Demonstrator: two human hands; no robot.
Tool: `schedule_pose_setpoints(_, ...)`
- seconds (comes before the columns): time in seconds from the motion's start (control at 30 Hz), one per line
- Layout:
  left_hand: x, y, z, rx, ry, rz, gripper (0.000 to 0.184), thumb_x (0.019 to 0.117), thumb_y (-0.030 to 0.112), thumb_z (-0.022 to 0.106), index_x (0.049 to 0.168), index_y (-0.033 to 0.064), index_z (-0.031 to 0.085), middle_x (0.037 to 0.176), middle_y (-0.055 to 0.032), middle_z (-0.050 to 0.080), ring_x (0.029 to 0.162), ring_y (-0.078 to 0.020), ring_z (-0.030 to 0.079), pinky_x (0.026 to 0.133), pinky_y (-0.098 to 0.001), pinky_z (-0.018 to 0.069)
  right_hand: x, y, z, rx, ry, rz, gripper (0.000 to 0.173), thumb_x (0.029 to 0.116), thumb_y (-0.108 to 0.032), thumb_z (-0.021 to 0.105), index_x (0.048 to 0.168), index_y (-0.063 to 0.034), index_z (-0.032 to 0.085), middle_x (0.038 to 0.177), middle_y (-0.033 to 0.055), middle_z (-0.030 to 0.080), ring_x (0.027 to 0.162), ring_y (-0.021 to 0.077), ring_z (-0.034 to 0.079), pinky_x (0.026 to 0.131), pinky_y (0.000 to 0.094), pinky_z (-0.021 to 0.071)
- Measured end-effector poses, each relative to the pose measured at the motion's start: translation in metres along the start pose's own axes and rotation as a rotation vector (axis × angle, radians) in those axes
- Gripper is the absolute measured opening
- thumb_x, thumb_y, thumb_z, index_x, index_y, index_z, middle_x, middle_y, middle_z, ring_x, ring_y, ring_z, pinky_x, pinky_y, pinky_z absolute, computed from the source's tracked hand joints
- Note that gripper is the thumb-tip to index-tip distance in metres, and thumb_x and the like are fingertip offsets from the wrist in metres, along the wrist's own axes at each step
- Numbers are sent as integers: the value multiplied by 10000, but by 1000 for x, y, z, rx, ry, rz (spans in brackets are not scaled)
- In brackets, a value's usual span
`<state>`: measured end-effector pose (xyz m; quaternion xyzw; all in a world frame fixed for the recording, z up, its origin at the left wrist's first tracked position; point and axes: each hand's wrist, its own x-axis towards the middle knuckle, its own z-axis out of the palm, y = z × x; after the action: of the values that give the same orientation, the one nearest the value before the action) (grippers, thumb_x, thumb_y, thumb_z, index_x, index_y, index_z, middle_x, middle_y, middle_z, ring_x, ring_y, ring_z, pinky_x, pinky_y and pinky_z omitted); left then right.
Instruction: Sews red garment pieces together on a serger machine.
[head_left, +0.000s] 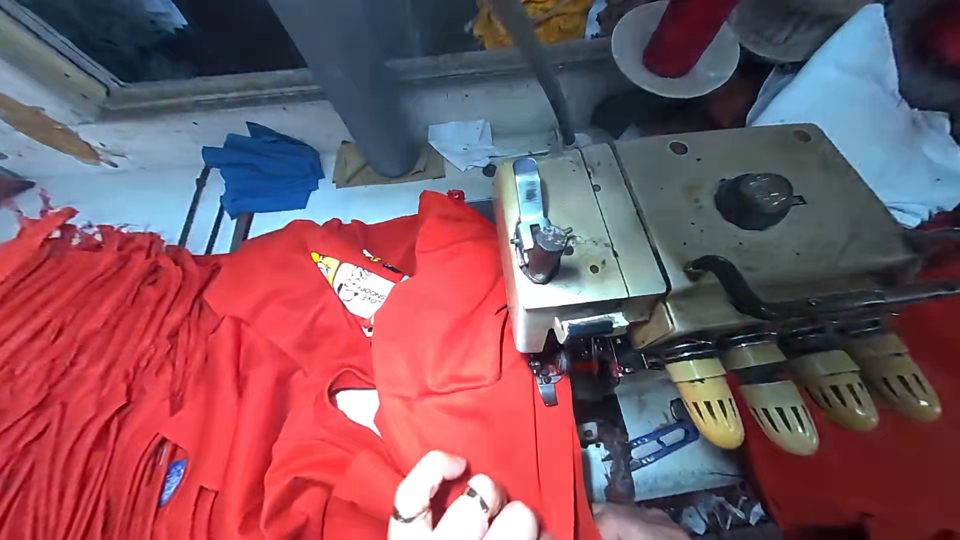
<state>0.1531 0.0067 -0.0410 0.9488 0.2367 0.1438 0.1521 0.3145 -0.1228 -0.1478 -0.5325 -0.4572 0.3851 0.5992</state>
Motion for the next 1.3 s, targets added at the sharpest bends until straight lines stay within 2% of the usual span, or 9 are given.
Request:
schedule_pose_setpoints(0.23,39,-2,16,127,87,-33,168,917,151,617,791,135,727,738,-38,669,764,-232,619,849,-409,417,42,-2,7,-52,82,-126,199,891,-33,635,714,19,563,638,49,574,618,3,532,601,142,450)
schedule_pose_setpoints(0.37,45,-3,20,134,105,-85,154,896,139,611,889,133,765,820,-42,724,772,-222,649,812,-403,442,50,-6,14,-73,136,-114,223,872,-17,627,667,13,546,594,32,543,586,-12,509,571,132,424)
schedule_pose_setpoints(0.57,28,-8,17,52,167,-95,232,963,71,566,1027,127,782,906,-41,762,879,-183,675,1005,-433,355,44,-15,4,157,102,71,54,902,-37,700,853,-61,699,753,-72,692,703,-68,619,646,130,522)
schedule_pose_setpoints(0.7,13,-13,28,74,262,-50,290,1014,52,489,1112,148,744,1033,-31,782,1032,-134,689,1065,-438,310,44,-14,-8,398,26,148,132,936,-83,706,1040,-129,773,912,-64,766,811,-21,694,732,178,581)
schedule_pose_setpoints(1.0,-7,-16,33,157,128,-43,307,1049,58,456,1260,106,674,1310,-58,714,1324,-141,584,1152,-534,212,41,-16,-13,322,-58,132,123,937,-55,701,1043,-82,757,921,-49,774,837,-16,707,757,190,597)
schedule_pose_setpoints(1.07,-9,-17,32,136,165,-43,277,1053,86,465,1205,119,694,1248,-52,743,1283,-125,610,1132,-485,252,40,-19,-14,313,-81,154,173,936,-30,695,1098,-63,745,945,-46,781,852,-11,716,773,196,604)
schedule_pose_setpoints(1.17,-10,-13,15,-4,190,-20,182,1004,115,579,1050,92,754,917,-108,762,867,-238,674,771,-402,451,38,-20,-14,310,-89,157,226,925,-7,702,1145,-44,737,947,-40,784,847,-10,715,770,198,604)
schedule_pose_setpoints(1.23,-5,-8,6,-73,144,11,131,966,103,642,973,44,759,754,-138,696,618,-284,613,573,-388,462,37,-19,-13,302,-85,143,226,924,-13,707,1146,-45,739,939,-42,781,832,-17,707,760,191,599)
schedule_pose_setpoints(1.3,0,-5,9,-52,120,28,113,931,94,644,926,49,748,749,-132,701,586,-267,602,550,-369,447,36,-17,-12,309,-80,127,237,924,-10,705,1154,-51,740,954,-44,780,838,-24,703,768,187,596)
